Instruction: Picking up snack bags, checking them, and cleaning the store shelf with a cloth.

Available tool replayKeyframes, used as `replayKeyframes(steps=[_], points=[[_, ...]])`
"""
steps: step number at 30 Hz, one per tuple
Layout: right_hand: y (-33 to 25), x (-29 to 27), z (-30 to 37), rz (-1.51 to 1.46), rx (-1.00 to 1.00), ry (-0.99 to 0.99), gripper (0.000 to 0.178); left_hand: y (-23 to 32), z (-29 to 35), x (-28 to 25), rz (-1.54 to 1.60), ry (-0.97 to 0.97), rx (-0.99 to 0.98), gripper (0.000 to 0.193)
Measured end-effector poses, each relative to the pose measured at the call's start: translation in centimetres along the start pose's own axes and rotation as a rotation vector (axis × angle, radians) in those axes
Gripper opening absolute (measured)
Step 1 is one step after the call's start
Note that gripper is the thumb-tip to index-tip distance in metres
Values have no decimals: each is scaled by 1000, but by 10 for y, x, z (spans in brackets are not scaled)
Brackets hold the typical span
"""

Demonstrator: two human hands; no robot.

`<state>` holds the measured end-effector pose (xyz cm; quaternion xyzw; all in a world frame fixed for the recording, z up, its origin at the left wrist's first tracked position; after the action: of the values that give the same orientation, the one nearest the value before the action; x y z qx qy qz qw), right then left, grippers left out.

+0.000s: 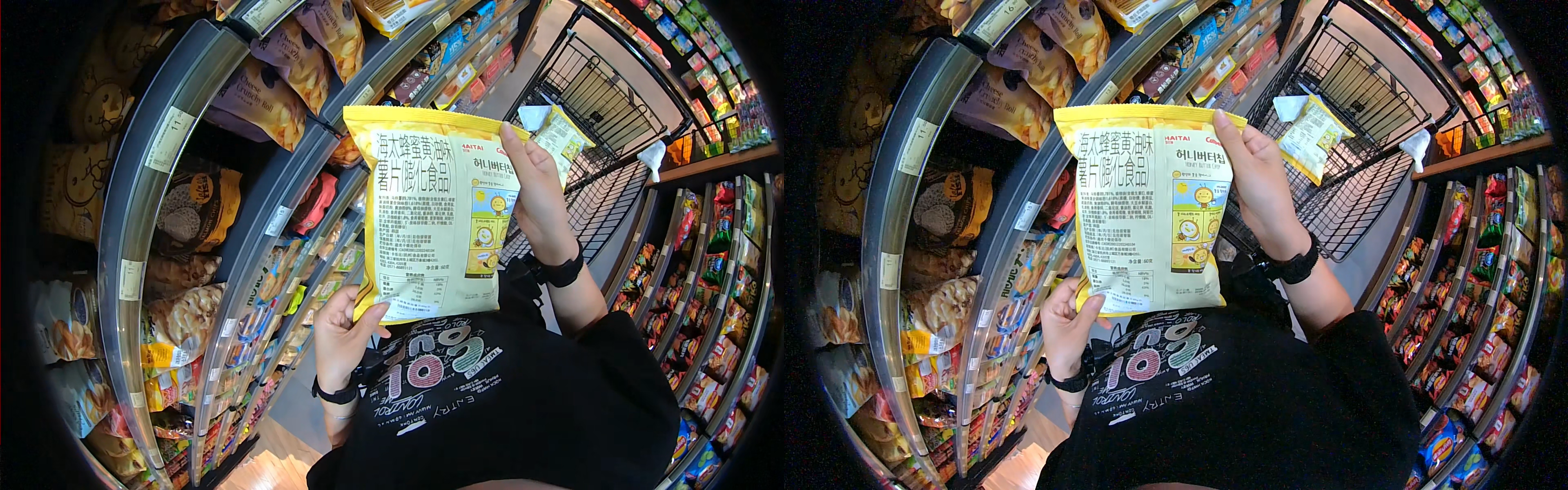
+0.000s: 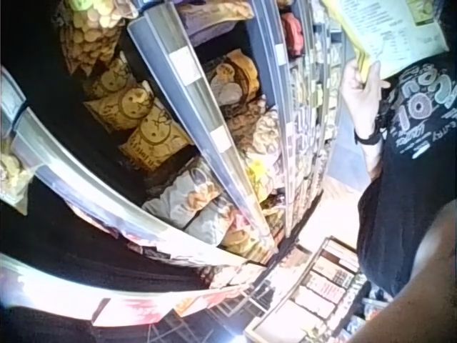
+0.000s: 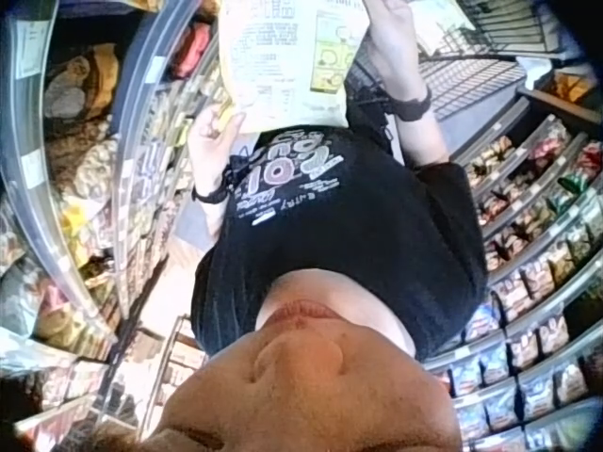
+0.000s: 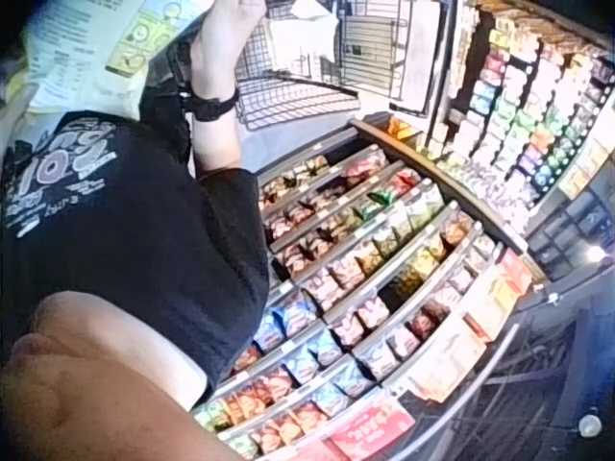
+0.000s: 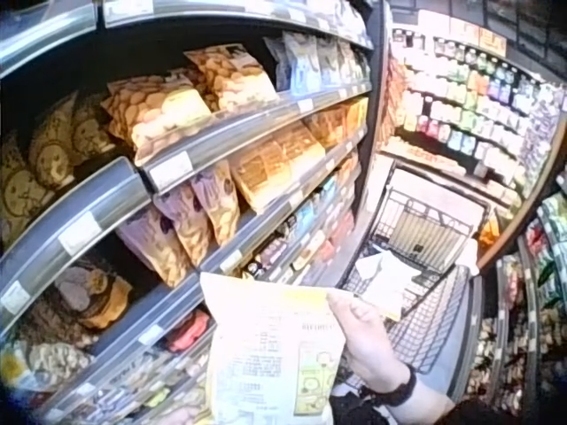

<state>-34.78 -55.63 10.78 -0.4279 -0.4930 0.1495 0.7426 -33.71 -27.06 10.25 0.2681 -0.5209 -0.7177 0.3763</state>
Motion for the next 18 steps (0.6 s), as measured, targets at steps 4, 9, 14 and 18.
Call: replayKeyframes(steps=[4,9,14,18], points=[[2,-4,-1,18,1,16,31,1,0,0,4,3,1,17],[0,-1,-1,26,-8,14,30,1,0,1,-3,-2,0,17],[-6,-1,1,73,-34,30,30,1,0,1,0,-2,11,18],[-9,-3,1,116,-55,41,30,-3,-1,-2,25,-21,6,18]])
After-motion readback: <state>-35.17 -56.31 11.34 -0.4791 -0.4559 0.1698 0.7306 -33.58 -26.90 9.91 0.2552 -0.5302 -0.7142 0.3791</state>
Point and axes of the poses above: each hand's wrist, its own z-axis away from the middle knuckle, its own x-axis out of the palm, y = z × x, the point moved 6 cm from there along -z, towards the middle knuckle, and after that the axes turned 6 degrees about -z, right-handed, at the moved point
